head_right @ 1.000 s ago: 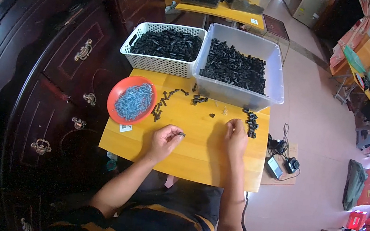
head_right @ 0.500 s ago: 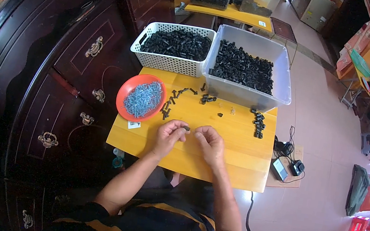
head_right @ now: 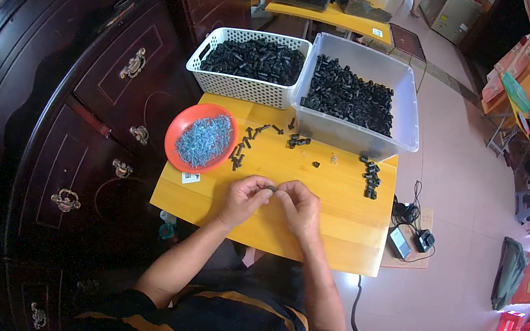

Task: The person assembles small black plastic parts by hand, then organizes the assembled components on a table.

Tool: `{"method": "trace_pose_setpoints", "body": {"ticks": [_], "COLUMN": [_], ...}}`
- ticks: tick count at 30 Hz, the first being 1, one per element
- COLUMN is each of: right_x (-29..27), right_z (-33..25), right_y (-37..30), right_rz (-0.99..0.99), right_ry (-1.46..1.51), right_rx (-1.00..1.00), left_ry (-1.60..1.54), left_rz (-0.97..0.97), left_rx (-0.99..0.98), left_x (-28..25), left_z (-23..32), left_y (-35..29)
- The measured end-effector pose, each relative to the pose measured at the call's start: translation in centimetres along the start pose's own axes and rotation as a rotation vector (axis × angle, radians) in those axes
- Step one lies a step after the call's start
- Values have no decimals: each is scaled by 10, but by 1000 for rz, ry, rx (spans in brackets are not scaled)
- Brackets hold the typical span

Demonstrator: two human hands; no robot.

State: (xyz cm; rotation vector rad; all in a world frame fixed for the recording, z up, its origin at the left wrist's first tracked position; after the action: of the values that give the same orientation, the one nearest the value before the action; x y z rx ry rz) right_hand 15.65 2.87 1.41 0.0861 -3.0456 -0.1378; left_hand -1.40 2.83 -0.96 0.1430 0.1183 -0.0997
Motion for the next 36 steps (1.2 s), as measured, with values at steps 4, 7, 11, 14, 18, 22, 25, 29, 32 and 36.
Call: {"method": "trace_pose_setpoints", "body": {"ticks": [4, 7, 11, 14, 18, 22, 25, 29, 32, 36], "right_x": [-1, -7, -7, -2, -2, -21, -30, -44, -53, -51], "right_z": [-10, -5, 11, 21, 18, 19, 15, 3, 1, -2], "right_y": [5, 11, 33, 51, 65, 69, 64, 57, 58, 65], "right_rz": [-27, -80, -109, -56, -29, 98, 170, 233, 254, 233], "right_ry": [-139, -128, 189, 204, -102, -51, -89, -138, -352, -756], "right_rx": [-101, -17, 111, 182, 191, 88, -155, -174, -236, -327], "left_ry": [100, 189, -87, -270, -238, -263, -274, -312, -326, -351], "left_rz": [26, 14, 33, 68, 72, 69, 73, 73, 68, 63], "left_rx": [29, 61, -46, -84, -101, -94, -61, -70, -58, -65], "left_x": [1, 1, -7, -12, -15, -15, -17, -18, -18, -20], "left_z": [3, 6, 5, 5, 2, -1, -3, -2, 1, -3], "left_y": [0, -1, 0, 3, 2, 3, 3, 4, 3, 4]}}
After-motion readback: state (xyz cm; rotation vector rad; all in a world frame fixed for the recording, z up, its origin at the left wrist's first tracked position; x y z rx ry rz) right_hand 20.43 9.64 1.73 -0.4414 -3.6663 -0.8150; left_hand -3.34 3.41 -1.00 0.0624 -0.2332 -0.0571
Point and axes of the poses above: each hand's wrist, its own y-axis towards the middle knuckle, its own x-axis out of the palm, z = x × y, the point moved 2 cm from there along y, towards the middle knuckle, and after that the axes turned 14 degrees about y, right-handed, at the moved point
